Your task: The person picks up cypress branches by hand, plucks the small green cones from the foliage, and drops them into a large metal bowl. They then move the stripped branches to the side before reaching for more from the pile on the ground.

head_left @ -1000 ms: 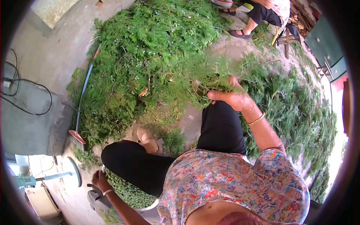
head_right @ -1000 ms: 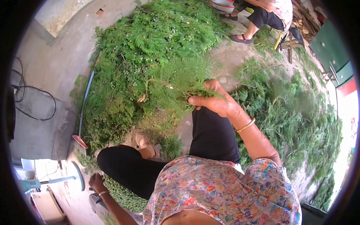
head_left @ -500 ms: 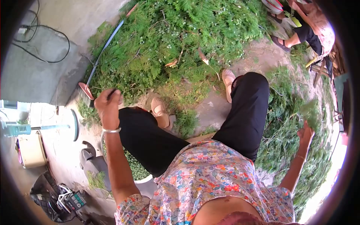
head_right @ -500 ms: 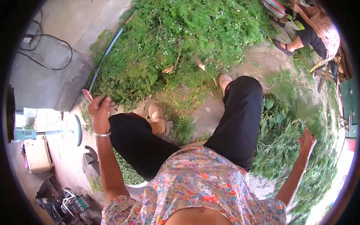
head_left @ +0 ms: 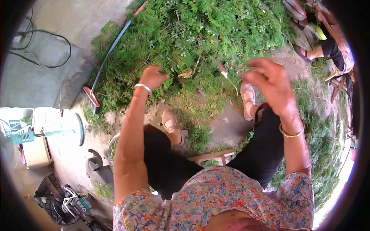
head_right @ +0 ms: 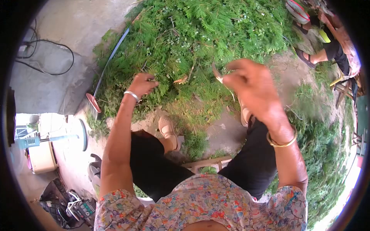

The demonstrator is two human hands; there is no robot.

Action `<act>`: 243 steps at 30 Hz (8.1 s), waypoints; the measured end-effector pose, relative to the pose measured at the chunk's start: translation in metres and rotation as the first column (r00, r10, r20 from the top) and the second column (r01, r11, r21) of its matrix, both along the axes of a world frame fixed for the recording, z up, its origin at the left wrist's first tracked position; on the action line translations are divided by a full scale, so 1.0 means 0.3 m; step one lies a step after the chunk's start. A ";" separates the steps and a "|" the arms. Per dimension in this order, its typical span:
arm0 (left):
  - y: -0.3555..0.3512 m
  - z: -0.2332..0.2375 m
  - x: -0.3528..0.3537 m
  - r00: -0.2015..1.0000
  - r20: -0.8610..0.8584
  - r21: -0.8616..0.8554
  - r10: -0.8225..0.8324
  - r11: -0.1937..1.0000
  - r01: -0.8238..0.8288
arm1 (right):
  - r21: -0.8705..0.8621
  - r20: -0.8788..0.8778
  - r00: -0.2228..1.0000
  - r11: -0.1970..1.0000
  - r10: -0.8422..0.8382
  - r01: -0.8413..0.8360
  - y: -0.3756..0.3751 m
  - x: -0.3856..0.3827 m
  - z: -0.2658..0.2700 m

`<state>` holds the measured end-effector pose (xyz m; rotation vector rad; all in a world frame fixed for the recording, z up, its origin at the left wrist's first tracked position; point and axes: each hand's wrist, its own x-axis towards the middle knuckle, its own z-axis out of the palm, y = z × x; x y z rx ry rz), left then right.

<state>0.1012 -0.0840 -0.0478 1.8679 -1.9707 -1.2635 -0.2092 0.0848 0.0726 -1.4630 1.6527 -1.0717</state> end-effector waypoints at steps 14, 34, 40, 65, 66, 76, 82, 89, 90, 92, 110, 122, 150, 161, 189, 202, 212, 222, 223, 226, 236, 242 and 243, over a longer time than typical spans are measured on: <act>-0.450 -0.616 -0.212 0.884 0.460 -0.448 -0.087 0.837 0.315 | 0.266 -0.064 0.917 0.893 0.394 -0.364 -0.145 0.132 -0.149; -0.246 -0.043 -0.085 0.928 -0.373 -0.177 0.012 0.981 -0.084 | 0.214 -0.028 0.959 0.939 0.281 -0.269 -0.171 0.131 -0.162; -0.086 0.270 -0.085 0.546 -0.835 0.088 0.066 0.996 0.014 | -0.049 -0.180 0.978 0.992 0.105 -0.116 -0.218 0.135 -0.144; 0.080 0.326 -0.142 0.184 -0.953 0.240 0.239 0.971 -0.020 | -0.209 0.390 0.901 0.971 0.188 -0.112 -0.322 0.234 -0.112; 0.076 0.327 -0.134 0.133 -0.959 0.243 0.249 0.968 -0.060 | -0.206 0.337 0.921 0.970 0.196 -0.131 -0.325 0.227 -0.112; 0.107 0.372 -0.156 0.786 -0.595 -0.498 0.164 0.693 -0.521 | -0.329 -0.007 0.996 0.940 0.089 -0.086 -0.317 0.251 -0.135; 0.140 0.363 -0.193 0.715 -0.680 -0.281 0.161 0.844 -0.456 | -0.309 0.047 0.996 0.949 0.079 -0.060 -0.314 0.271 -0.142; 0.120 0.374 -0.163 0.660 -0.730 -0.234 0.179 0.841 -0.487 | -0.287 -0.093 0.987 0.945 0.134 -0.155 -0.311 0.276 -0.141; 0.119 0.374 -0.165 0.660 -0.729 -0.234 0.179 0.842 -0.486 | -0.296 -0.082 0.985 0.940 0.152 -0.169 -0.310 0.283 -0.139; 0.113 0.369 -0.173 0.448 -0.847 -0.022 0.286 0.824 -0.566 | -0.305 -0.070 0.984 0.935 0.166 -0.179 -0.306 0.281 -0.142; 0.096 0.365 -0.173 0.794 -0.608 -0.445 -0.010 0.832 -0.330 | -0.285 -0.470 0.866 0.900 0.167 -0.329 -0.247 0.254 -0.206; 0.084 0.350 -0.160 0.485 -0.774 0.031 0.407 0.790 -0.613 | -0.290 -0.485 0.852 0.882 0.198 -0.371 -0.247 0.259 -0.174; 0.078 0.268 -0.213 0.968 -0.229 -0.404 -0.100 0.915 -0.001 | -0.078 -0.839 0.471 0.798 0.271 -0.598 -0.182 0.267 -0.219; 0.097 0.313 -0.224 0.545 -0.778 0.041 0.313 0.890 -0.453 | -0.121 -0.786 0.568 0.840 0.243 -0.528 -0.211 0.246 -0.206; 0.068 0.324 -0.079 -0.059 -0.953 0.302 0.296 0.945 -0.123 | 0.208 0.253 0.909 0.936 -0.331 0.283 -0.350 0.001 -0.234; 0.139 0.333 -0.200 0.562 -0.738 0.335 0.375 0.925 -0.178 | 0.278 0.815 0.456 0.931 -0.358 0.235 -0.345 0.082 -0.146; 0.208 0.225 -0.275 0.204 -0.640 0.754 0.741 0.554 0.354 | 0.224 0.795 0.526 0.952 -0.302 0.210 -0.359 0.076 -0.179; 0.229 0.258 -0.310 0.196 -0.731 0.682 0.653 0.709 0.182 | 0.160 0.824 0.543 0.986 -0.164 0.055 -0.385 0.111 -0.189; 0.232 0.257 -0.312 0.189 -0.729 0.684 0.658 0.713 0.155 | 0.172 0.731 0.648 0.977 -0.214 0.129 -0.385 0.110 -0.189; 0.234 0.253 -0.314 0.218 -0.775 0.611 0.593 0.791 0.022 | 0.010 0.531 0.788 0.932 -0.313 0.363 -0.399 0.126 -0.223; 0.243 0.162 -0.350 0.836 -0.510 -0.550 -0.203 0.824 -0.135 | 0.137 0.542 0.837 0.991 -0.081 0.008 -0.347 0.155 -0.184; 0.274 0.186 -0.338 0.929 -0.208 -0.835 -0.308 0.550 -0.005 | 0.096 0.550 0.834 0.989 0.039 -0.110 -0.298 0.205 -0.151; 0.280 0.179 -0.341 0.929 -0.208 -0.835 -0.306 0.551 -0.006 | 0.037 0.611 0.786 0.988 0.096 -0.149 -0.290 0.227 -0.152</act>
